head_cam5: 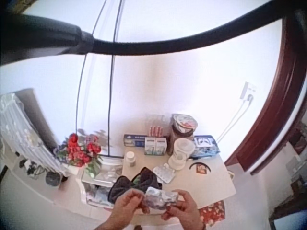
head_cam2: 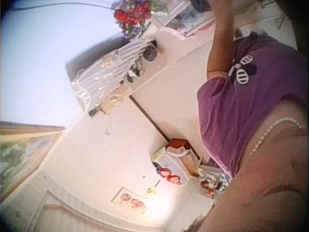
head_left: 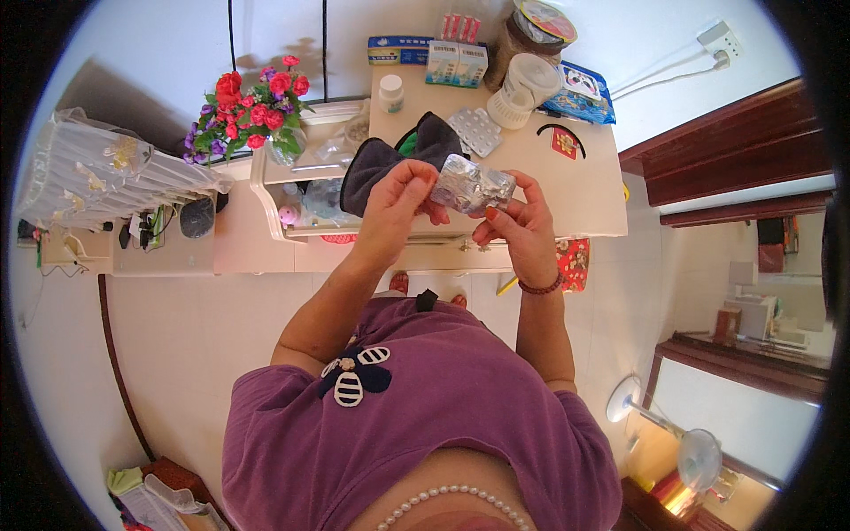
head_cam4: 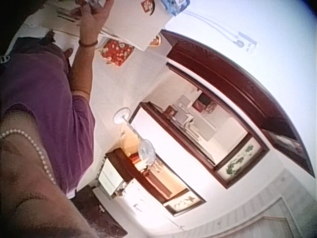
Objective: The person wipes a door with a cloth, moves medicine packets on a desk, adjusts a standing fan, and then wipes the desk surface.
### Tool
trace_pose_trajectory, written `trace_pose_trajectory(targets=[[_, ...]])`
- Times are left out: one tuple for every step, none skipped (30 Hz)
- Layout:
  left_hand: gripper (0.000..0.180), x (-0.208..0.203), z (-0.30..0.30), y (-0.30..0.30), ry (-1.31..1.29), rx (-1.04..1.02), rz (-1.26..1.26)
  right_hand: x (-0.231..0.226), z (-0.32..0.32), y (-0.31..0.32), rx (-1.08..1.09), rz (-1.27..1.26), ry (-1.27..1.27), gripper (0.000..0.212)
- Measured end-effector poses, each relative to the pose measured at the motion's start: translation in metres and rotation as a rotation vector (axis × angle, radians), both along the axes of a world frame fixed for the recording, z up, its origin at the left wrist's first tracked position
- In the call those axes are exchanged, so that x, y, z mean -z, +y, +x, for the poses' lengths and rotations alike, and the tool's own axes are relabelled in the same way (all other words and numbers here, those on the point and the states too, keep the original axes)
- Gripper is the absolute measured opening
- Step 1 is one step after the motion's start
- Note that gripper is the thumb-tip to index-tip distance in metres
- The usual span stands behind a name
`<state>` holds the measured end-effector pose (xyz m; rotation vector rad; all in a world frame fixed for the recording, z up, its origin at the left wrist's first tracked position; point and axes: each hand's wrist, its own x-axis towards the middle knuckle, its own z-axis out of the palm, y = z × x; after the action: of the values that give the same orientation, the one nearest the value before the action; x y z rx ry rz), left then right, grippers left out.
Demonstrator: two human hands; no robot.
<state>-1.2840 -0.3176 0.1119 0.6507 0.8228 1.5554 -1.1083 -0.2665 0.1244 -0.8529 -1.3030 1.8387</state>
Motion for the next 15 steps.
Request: trace_pose_trajectory(targets=[[0.018,-0.001,-0.001,0.0,-0.077,0.022,-0.003,0.0,0.001,0.001,-0.006,-0.008,-0.005,0.045],[0.02,-0.002,-0.002,-0.001,-0.067,0.037,0.003,0.0,0.001,0.001,-0.012,-0.017,-0.01,0.045],[0.023,-0.003,-0.003,-0.001,-0.057,0.052,0.008,0.0,0.001,0.002,-0.018,-0.025,-0.015,0.046],[0.025,-0.003,-0.004,-0.001,-0.047,0.065,0.013,0.0,0.0,0.002,-0.017,-0.025,-0.006,0.045],[0.027,-0.003,-0.004,-0.002,0.033,0.059,0.017,-0.001,0.0,0.002,-0.015,-0.025,0.003,0.045],[0.029,-0.004,-0.003,-0.003,0.114,0.052,0.021,-0.001,-0.001,0.002,-0.013,-0.025,0.012,0.044],[0.032,-0.004,-0.002,-0.004,0.193,0.046,0.024,-0.001,-0.001,0.002,-0.012,-0.017,0.008,0.044],[0.033,-0.004,0.0,-0.004,0.222,0.03,0.05,-0.001,-0.001,0.002,-0.011,-0.01,0.004,0.044],[0.035,-0.003,0.003,-0.003,0.251,0.015,0.077,-0.001,-0.001,0.001,-0.01,-0.002,0.001,0.044],[0.037,-0.002,0.005,-0.002,0.28,0.0,0.103,-0.001,-0.002,0.0,0.0,0.028,0.012,0.043],[0.038,0.002,0.004,-0.002,0.331,-0.008,0.101,-0.003,-0.002,-0.002,0.01,0.058,0.024,0.041],[0.039,0.008,0.002,-0.002,0.381,-0.015,0.099,-0.004,-0.003,-0.005,0.021,0.087,0.036,0.04],[0.04,0.011,0.001,-0.001,0.432,-0.022,0.097,-0.005,-0.003,-0.006,0.034,0.141,0.067,0.036],[0.04,0.011,0.0,0.0,0.457,-0.042,0.147,-0.005,-0.004,-0.008,0.048,0.195,0.099,0.032],[0.04,0.011,0.0,0.001,0.482,-0.061,0.197,-0.006,-0.004,-0.009,0.063,0.248,0.13,0.028]])
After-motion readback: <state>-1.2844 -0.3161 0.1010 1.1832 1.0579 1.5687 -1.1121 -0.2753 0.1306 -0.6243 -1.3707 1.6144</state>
